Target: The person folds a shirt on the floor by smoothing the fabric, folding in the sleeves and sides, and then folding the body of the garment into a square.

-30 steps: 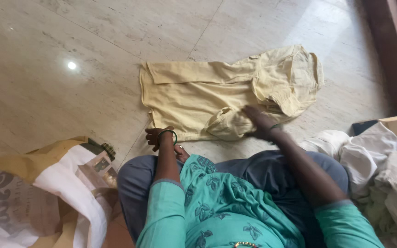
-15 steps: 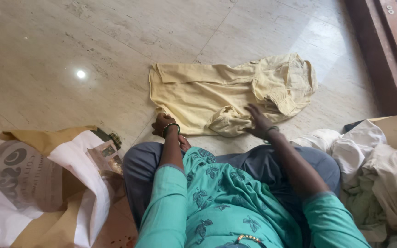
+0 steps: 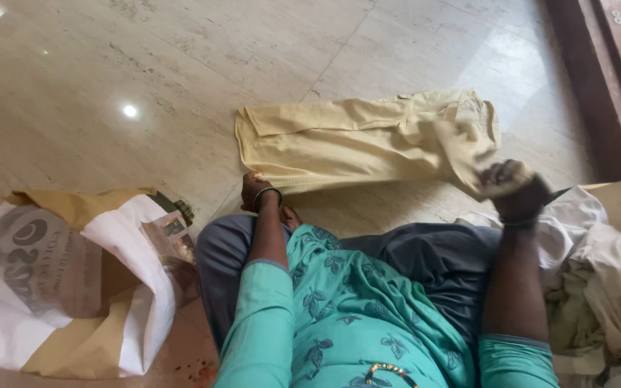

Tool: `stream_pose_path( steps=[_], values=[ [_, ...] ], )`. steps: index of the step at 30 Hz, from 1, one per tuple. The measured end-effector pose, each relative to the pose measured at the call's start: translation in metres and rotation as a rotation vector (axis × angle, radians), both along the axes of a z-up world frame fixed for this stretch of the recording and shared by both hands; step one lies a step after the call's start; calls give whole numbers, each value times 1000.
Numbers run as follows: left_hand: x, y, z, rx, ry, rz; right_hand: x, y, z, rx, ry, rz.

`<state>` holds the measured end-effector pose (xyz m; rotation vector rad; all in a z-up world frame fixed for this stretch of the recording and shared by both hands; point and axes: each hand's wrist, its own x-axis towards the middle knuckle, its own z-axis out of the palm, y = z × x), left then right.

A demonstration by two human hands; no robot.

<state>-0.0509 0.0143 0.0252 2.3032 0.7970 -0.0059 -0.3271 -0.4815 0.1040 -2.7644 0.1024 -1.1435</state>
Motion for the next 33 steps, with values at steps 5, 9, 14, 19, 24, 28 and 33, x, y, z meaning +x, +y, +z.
stream_pose_path(
  steps=[5, 9, 14, 19, 24, 28, 33],
  values=[
    [6, 0, -11, 108, 79, -3, 1, 18, 1, 557, 244, -68],
    [6, 11, -19, 84, 566, -243, 37, 52, -34, 584, 666, -111],
    [9, 7, -37, 154, 782, -358, 56, 68, -62, 411, 1146, -115],
    [14, 4, -48, 421, 480, -161, 69, 71, -94, 299, 1412, -62],
    [-4, -4, 3, 398, 562, -228, 90, 64, -108, 430, 1101, 15],
    [-3, -5, 19, 346, 478, -249, 104, 75, -131, 351, 957, 173],
    [36, 5, -43, -420, -360, -413, 113, 76, -132, 273, 987, 43]
  ],
)
